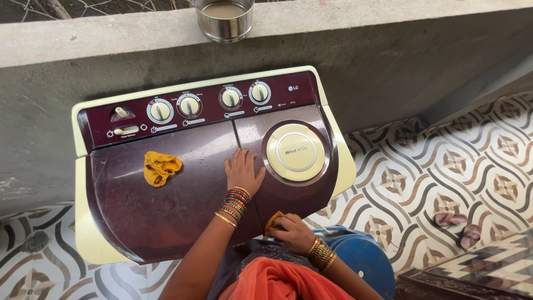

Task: The person wipes the top surface of a washing machine using a yellow cloth. They repeatedly dip the cloth into a metal cup containing liquid and continue wiping the control panel and lid area.

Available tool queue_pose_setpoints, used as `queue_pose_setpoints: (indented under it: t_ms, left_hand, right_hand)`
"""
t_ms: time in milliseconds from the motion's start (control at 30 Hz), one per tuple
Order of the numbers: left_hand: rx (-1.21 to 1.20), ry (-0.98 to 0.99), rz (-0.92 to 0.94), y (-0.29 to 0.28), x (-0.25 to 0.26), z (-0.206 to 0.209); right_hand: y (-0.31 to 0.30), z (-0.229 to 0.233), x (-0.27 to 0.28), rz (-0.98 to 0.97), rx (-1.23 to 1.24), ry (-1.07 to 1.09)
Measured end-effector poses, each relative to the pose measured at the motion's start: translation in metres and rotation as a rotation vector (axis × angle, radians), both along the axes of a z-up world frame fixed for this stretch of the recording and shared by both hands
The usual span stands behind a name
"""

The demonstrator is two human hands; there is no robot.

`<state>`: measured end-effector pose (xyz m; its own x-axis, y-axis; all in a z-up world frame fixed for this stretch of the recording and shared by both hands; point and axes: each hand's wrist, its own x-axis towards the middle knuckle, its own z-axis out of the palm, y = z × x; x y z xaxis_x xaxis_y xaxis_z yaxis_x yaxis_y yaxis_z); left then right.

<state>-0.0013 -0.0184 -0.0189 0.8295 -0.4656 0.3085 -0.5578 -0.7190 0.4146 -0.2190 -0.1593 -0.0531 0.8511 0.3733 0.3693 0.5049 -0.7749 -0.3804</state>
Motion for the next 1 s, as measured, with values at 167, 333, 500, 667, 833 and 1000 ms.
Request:
queue_pose_setpoints:
  t_ms: [167,333,500,667,833,1000]
  left_hand:
    - [0.130,0.006,0.015,-0.004,0.000,0.007]
    - [0.220,0.027,0.036,-0.008,0.000,0.005]
    - [0.222,0.012,0.040,-0.009,-0.001,0.003]
    - [0.238,0.053,0.052,-0.009,-0.001,0.005]
    - [0.271,0.091,0.075,-0.012,-0.001,0.013]
    - [0.271,0.153,0.100,-0.013,-0.003,0.021]
  right_hand:
    - [-0.075,-0.014,-0.013,-0.274,0.118,0.014]
    - [-0.144,-0.017,-0.013,-0.614,0.388,0.106]
    - [-0.177,-0.004,0.041,-0.689,0.274,-0.043]
    - [-0.219,0.012,0.134,-0.719,0.294,0.064]
    - [-0.238,0.023,0.227,-0.730,0.317,0.009]
    - [-0.171,0.021,0.315,-0.394,0.120,-0.271]
